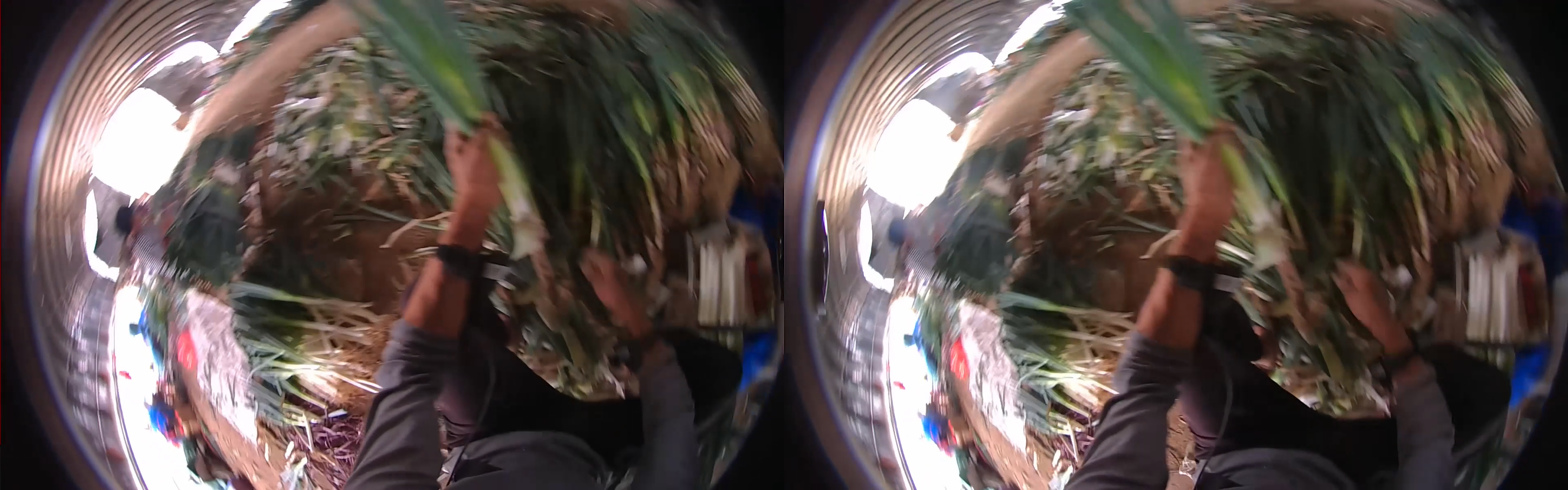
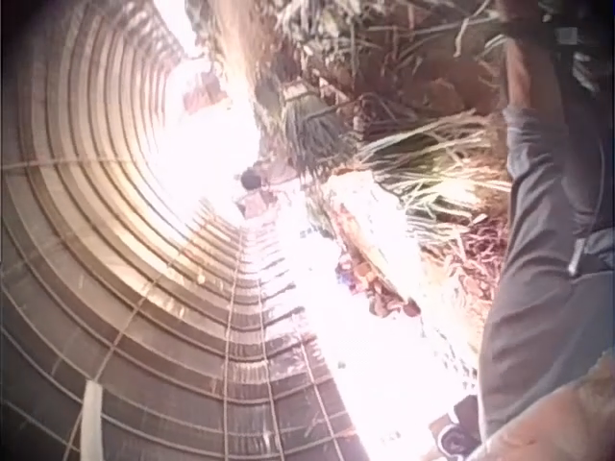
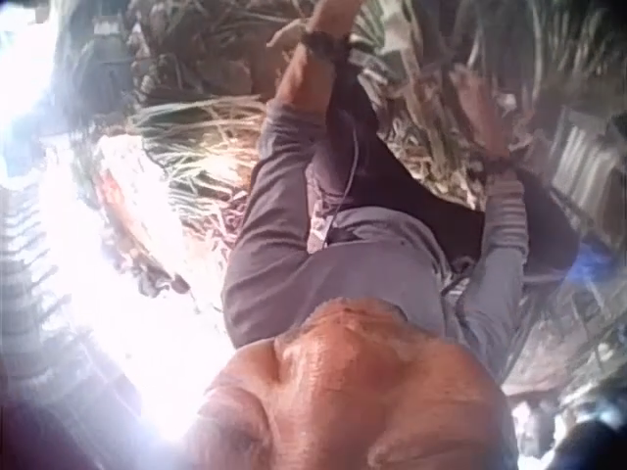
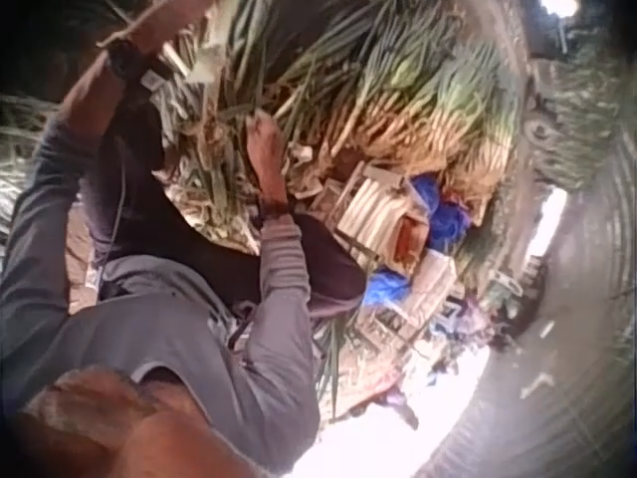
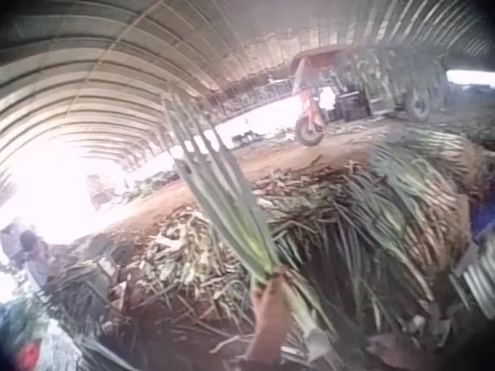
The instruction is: Sorting and bundling green onions in an agricultural processing facility.
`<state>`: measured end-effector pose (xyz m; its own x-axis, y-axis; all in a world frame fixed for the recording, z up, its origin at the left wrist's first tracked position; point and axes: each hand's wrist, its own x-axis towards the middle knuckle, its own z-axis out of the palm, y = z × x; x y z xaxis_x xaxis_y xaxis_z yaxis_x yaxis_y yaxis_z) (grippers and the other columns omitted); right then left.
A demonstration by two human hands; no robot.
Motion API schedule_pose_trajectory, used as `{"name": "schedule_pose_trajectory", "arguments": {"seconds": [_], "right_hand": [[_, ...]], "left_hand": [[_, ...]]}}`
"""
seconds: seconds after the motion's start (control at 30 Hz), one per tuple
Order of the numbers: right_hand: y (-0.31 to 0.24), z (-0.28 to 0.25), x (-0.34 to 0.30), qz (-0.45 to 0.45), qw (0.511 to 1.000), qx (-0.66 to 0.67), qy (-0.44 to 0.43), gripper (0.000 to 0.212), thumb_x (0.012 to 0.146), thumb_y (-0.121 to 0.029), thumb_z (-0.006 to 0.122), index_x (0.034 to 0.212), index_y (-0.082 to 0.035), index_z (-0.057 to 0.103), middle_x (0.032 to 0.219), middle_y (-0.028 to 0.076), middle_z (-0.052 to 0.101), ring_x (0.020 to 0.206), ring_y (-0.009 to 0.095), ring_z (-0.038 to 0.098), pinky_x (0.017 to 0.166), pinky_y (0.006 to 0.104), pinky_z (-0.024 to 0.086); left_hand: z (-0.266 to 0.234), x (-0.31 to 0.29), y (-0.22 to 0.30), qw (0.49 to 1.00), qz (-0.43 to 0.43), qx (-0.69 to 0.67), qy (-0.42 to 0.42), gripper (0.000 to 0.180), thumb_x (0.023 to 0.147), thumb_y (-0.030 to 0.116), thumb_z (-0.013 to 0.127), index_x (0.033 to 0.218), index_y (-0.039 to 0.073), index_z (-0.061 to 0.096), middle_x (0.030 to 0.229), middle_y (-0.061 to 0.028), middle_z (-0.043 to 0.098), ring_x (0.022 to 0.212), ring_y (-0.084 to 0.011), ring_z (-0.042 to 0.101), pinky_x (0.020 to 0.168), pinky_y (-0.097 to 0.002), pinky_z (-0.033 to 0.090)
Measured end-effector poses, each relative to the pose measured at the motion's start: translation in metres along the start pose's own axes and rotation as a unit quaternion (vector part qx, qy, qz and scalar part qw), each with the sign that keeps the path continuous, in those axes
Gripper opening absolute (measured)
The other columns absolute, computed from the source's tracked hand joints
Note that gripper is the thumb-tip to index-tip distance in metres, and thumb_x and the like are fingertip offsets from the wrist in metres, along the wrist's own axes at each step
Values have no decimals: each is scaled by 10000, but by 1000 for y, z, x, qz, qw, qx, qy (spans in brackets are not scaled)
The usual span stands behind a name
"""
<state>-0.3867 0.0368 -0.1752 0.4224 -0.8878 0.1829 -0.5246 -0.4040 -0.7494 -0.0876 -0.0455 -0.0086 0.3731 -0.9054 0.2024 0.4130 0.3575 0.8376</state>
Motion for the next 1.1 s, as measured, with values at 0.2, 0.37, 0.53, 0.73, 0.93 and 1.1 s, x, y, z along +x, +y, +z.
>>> {"name": "schedule_pose_trajectory", "arguments": {"seconds": [0.2, 0.37, 0.53, 0.73, 0.93, 1.1], "right_hand": [[-115, -43, 96, -61, 990, 119, 53, 466, 917, -249, 708, 1285, -1, 565, 1149, 180, 639, 964, 330, 668, 817, 368, 536], [-134, -26, 98, -97, 994, 29, 46, 599, 868, -327, 742, 1336, -20, 527, 1176, 166, 628, 979, 365, 637, 820, 402, 518], [-116, -20, 85, -98, 990, 93, 44, 462, 954, -233, 654, 1329, 8, 532, 1083, 194, 667, 934, 356, 676, 793, 403, 538], [-125, -36, 92, -105, 970, 217, -34, 343, 955, -223, 654, 1208, 7, 627, 970, 212, 692, 824, 357, 692, 705, 366, 533], [-103, -31, 64, -187, 982, -6, -31, 214, 955, -204, 642, 1083, -33, 653, 807, 167, 682, 701, 335, 683, 593, 391, 506], [-45, 5, 5, -91, 995, 49, 3, 188, 955, -226, 610, 992, -44, 641, 788, 179, 655, 696, 376, 660, 591, 425, 511]], "left_hand": [[27, 3, -16, 995, -46, -79, -37, 432, 1013, 420, 554, 1287, 96, 471, 1085, -93, 612, 964, -200, 580, 810, -366, 477], [22, -5, -15, 992, -64, -78, -69, 526, 1026, 565, 426, 1277, 105, 465, 1082, -102, 596, 934, -204, 529, 866, -353, 452], [21, 0, -4, 981, -75, -147, -102, 376, 1009, 367, 586, 1217, 62, 513, 1088, -106, 585, 951, -213, 558, 868, -373, 488], [17, -4, -8, 960, -131, -177, -170, 473, 1006, 441, 556, 1256, 41, 523, 991, -63, 571, 838, -152, 519, 773, -311, 474], [7, 7, 1, 961, -128, -188, -157, 406, 990, 442, 599, 1116, 61, 541, 915, -74, 602, 765, -153, 524, 694, -304, 450], [5, 3, 6, 975, -84, -158, -134, 406, 993, 441, 595, 1120, 59, 545, 883, -66, 607, 742, -143, 524, 682, -298, 443]]}}
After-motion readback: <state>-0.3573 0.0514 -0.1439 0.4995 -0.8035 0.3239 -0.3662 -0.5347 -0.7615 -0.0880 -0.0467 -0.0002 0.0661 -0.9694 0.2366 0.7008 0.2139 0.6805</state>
